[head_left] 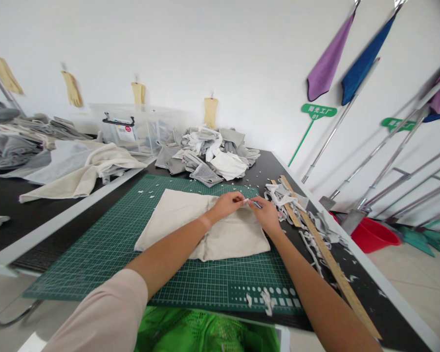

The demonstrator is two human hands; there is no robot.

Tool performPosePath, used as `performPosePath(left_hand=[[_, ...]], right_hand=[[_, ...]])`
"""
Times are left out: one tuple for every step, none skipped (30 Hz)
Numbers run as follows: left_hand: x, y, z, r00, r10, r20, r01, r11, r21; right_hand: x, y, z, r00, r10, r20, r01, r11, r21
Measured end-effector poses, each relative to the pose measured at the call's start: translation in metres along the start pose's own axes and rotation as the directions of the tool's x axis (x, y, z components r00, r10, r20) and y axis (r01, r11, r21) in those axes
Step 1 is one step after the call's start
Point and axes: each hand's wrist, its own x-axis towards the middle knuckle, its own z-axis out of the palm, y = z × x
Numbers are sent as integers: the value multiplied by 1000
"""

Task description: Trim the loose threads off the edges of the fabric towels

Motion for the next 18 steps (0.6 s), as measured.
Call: performPosePath(left_hand=[[0,0,0,1000,-8,1,8,1000,-1],[0,-1,0,1000,-14,1,14,1000,-3],[0,-1,1,1000,-16,-1,16,1000,-8],[0,-1,1,1000,-12,-4,12,1000,-13],[0,-2,1,1000,-4,-6,4,1000,-19],[0,-3,2,1000,4,-4,-4,1000,-23],[0,-3,2,1000,9,-3,-9,1000,-25],[0,-3,2,1000,8,-3,-8,1000,-23],[0,-4,2,1000,2,-2,-2,1000,-20],[1,-3,3,1000,-7,-2,7,1000,-16],[1,-3,3,1000,-16,-3,16,1000,-12],[1,-3,2,1000,-24,-6,24,1000,-7],[1,-2,2,1000,-30,-10,30,1000,-4],[1,-1,2,999,-33,-15,33,999,-1],[1,0,1,999,-35,-21,36,999,2],[2,0,1,999,-36,-25,36,999,2],[2,0,1,999,-33,-27,33,999,-1],[3,-1,0,999,-25,-27,25,1000,-8]], right_hand=[[0,1,0,1000,2,-6,-2,1000,1],[0,1,0,1000,1,-9,-1,1000,3],[0,1,0,1000,-4,-9,4,1000,3],[0,1,1,1000,-10,-8,10,1000,2],[0,1,1,1000,-17,-8,17,1000,-1],[0,1,1,1000,-23,-7,23,1000,-4],[0,0,1,1000,-29,-4,29,1000,-7],[0,0,1,1000,-31,1,31,999,-10],[-1,0,1,999,-32,7,32,999,-11],[-1,-1,1,999,-31,15,32,999,-11],[-1,-1,0,999,-32,22,32,999,-9],[-1,-2,0,999,-33,27,33,999,-6],[-1,-2,0,999,-35,30,35,999,-3],[-2,-2,0,999,-36,31,36,999,0],[-2,-2,0,999,-36,31,36,999,1],[-2,-2,0,999,-35,31,35,999,0],[-2,-2,0,999,-32,32,32,999,-2],[-1,-1,0,999,-30,35,30,1000,-3]])
